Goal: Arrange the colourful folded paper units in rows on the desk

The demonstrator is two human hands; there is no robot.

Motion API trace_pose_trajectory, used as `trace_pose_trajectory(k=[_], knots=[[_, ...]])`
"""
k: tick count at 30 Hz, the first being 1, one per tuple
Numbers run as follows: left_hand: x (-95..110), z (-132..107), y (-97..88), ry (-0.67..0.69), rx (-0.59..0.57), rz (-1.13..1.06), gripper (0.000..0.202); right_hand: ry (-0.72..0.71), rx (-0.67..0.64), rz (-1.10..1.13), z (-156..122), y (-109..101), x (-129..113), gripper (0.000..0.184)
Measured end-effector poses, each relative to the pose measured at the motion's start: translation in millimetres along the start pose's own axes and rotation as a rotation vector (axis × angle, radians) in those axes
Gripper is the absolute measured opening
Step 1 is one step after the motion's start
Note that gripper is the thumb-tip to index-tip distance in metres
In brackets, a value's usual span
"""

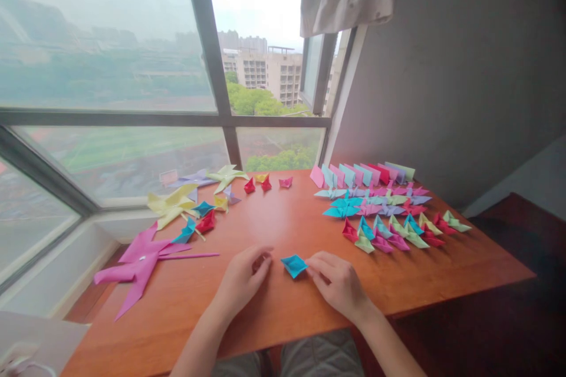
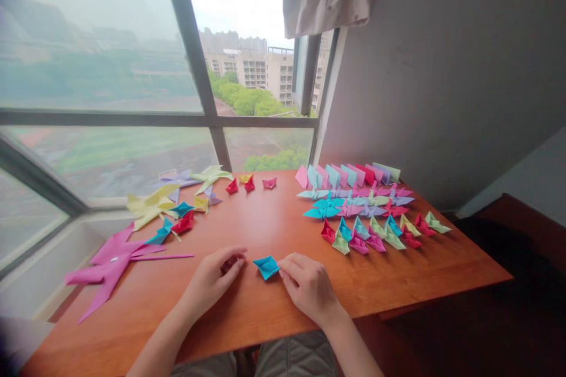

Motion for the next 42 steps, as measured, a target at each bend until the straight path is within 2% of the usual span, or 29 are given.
trace_pose_trajectory(k=[5,9,12,15,18,22,24,27,30,34,42], knots=[[-6.4,-0.9,2.0,-0.036,0.024,-0.021,0.025,0.017,0.021,-0.015,0.8,0.0,-0.5,0.016],[-6.0,-1.3,2.3,-0.014,0.01,-0.004,0.024,0.096,0.164,0.004,-1.3,-6.2,0.7,0.015],[-5.8,-1.8,1.3,-0.014,0.019,-0.014,0.024,0.154,0.272,-0.001,-11.6,-23.2,8.0,0.016],[-4.7,-1.8,0.6,-0.019,0.022,-0.015,0.024,0.206,0.382,-0.125,-29.5,-59.5,23.3,0.016],[-3.7,-1.5,0.8,-0.012,0.021,-0.014,0.023,0.286,0.517,-0.322,-53.3,-111.3,46.6,0.018],[-4.9,-1.8,1.7,-0.013,0.029,-0.017,0.024,0.513,0.643,-0.558,-94.4,-178.2,87.6,0.034],[-6.0,-2.2,2.0,-0.015,0.033,-0.024,0.024,0.62,0.666,-0.598,-116.7,-202.0,110.4,0.039],[-6.6,-2.4,1.6,-0.008,0.038,-0.024,0.024,0.712,0.627,-0.689,-145.0,-223.3,144.4,0.042],[-5.9,-2.0,0.7,-0.002,0.043,-0.013,0.023,0.722,0.557,-0.758,-162.3,-232.5,174.9,0.042],[-4.8,-1.3,0.1,0.007,0.049,-0.006,0.022,0.673,0.437,-0.796,-168.4,-234.8,204.5,0.037],[-3.2,-1.6,-0.6,0.005,0.046,0.004,0.023,0.702,0.358,-0.781,-153.0,-227.6,223.5,0.036]])
Point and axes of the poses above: each hand's wrist, its own z-axis towards the middle knuckle, its own y-axis out of the palm, x = y × z, the point moved 2 cm from there along z, towards the middle knuckle, and after that the axes turned 1 degree about x, right-handed, at the moved point
